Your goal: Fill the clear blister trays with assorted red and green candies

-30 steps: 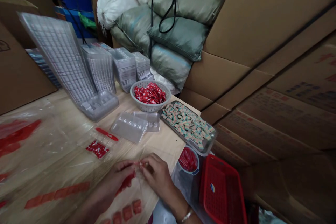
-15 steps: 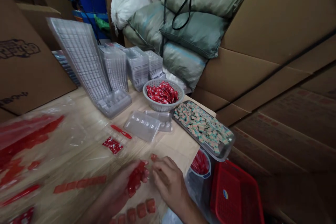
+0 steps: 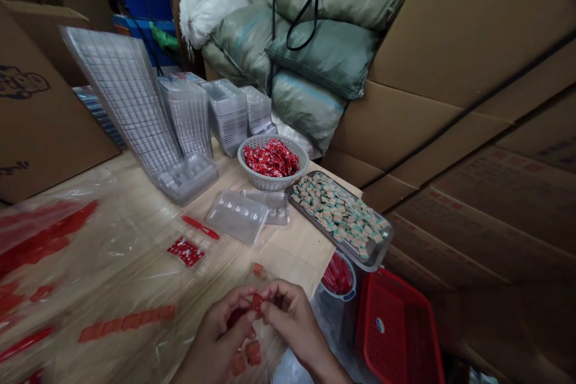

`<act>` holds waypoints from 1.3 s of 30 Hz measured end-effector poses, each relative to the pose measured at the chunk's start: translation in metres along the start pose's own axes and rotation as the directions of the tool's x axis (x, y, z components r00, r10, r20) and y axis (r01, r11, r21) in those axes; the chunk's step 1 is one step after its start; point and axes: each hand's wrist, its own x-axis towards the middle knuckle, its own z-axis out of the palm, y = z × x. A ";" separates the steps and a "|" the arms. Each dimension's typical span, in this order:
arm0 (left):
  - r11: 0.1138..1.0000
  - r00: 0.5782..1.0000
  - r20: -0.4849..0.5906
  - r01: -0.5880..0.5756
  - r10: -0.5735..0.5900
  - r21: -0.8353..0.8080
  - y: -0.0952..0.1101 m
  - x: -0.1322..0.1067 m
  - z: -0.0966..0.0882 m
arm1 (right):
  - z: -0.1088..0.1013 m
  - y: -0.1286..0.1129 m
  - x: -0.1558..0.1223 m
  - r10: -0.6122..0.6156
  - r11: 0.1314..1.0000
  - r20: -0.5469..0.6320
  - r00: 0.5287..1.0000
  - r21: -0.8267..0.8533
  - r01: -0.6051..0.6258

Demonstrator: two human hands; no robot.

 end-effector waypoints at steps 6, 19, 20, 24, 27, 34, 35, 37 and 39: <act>0.984 0.985 0.161 -0.086 0.061 0.157 -0.013 -0.003 -0.008 | -0.001 0.013 -0.017 -0.026 0.998 -0.022 0.999 0.052 0.027; 1.000 0.993 0.120 0.001 0.000 -0.007 -0.029 0.000 0.004 | -0.005 0.034 -0.029 -0.193 0.965 -0.042 0.980 -0.187 0.182; 0.996 0.992 0.098 0.078 -0.073 -0.043 -0.031 0.003 0.003 | -0.005 0.030 -0.028 -0.214 0.952 -0.030 0.976 -0.229 0.201; 0.986 0.985 0.040 0.166 -0.166 0.001 -0.022 0.016 0.000 | -0.003 0.020 -0.021 -0.197 0.950 -0.031 0.980 -0.252 0.184; 0.995 0.994 -0.051 0.100 -0.098 0.027 -0.006 0.017 0.004 | 0.001 0.022 -0.015 -0.185 0.967 -0.055 0.981 -0.190 0.172; 0.998 0.998 0.057 0.021 -0.024 0.060 0.000 0.006 0.010 | -0.005 0.030 -0.015 -0.130 0.989 0.063 0.989 -0.056 0.134; 0.996 0.999 0.051 -0.013 0.009 0.083 -0.001 0.008 0.008 | -0.009 0.026 -0.014 -0.142 0.985 0.064 0.988 -0.094 0.147; 0.988 0.999 0.002 -0.039 0.039 0.148 -0.005 0.017 0.004 | -0.016 0.013 -0.007 -0.228 0.932 0.026 0.973 -0.285 0.225; 0.981 0.999 -0.041 0.002 0.006 0.193 -0.010 0.029 -0.001 | -0.022 0.000 0.004 -0.345 0.775 0.038 0.938 -0.552 0.308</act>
